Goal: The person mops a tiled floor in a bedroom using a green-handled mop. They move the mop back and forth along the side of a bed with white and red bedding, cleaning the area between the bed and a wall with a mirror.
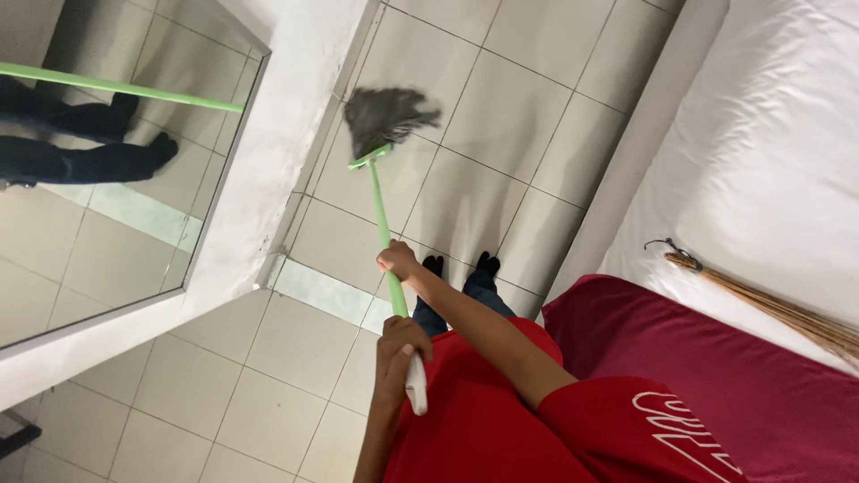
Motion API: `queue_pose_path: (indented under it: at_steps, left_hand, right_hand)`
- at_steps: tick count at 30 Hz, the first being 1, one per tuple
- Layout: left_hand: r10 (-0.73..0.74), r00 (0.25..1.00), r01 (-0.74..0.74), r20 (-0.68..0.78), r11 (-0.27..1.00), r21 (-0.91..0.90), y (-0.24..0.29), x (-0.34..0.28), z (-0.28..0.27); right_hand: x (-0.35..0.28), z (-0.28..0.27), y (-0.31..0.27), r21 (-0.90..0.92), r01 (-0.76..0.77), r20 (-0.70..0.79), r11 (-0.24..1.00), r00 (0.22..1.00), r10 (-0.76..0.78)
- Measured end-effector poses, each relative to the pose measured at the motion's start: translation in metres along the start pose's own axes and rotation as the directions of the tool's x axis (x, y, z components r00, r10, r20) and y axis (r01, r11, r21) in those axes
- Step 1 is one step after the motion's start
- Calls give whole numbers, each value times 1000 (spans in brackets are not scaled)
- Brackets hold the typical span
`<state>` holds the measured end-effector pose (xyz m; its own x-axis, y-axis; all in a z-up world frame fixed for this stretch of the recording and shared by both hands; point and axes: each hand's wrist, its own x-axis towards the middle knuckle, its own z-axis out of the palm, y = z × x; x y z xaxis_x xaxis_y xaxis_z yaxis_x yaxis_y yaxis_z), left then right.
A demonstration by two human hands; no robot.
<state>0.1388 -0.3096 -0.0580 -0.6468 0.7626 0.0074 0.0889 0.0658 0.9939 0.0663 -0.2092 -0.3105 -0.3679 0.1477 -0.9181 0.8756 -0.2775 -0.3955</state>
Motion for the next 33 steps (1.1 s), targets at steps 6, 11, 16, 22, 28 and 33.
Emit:
queue_pose_path:
  at_steps: [6, 11, 16, 22, 28, 33]
  left_hand:
    - [114, 985, -109, 132, 993, -47, -1, -8, -4]
    - [132, 984, -113, 122, 982, -155, 13, -2, -25]
    - [104, 971, -39, 217, 958, -285, 41, 29, -27]
    - [247, 867, -50, 433, 907, -418, 24, 78, -21]
    - [354, 743, 50, 568, 817, -574, 0, 113, 19]
    - [161, 774, 338, 612, 712, -616, 6, 110, 75]
  right_hand:
    - [11, 13, 38, 4, -11, 19, 1000, 1000, 11]
    - [-30, 3, 24, 327, -62, -32, 943, 997, 77]
    - [-76, -39, 10, 576, -149, -47, 804, 975, 215]
    - [-83, -82, 27, 726, -102, -167, 680, 933, 318]
    - [-42, -119, 86, 860, 71, -300, 506, 871, 388]
    - [50, -145, 196, 835, 432, -546, 341, 721, 426]
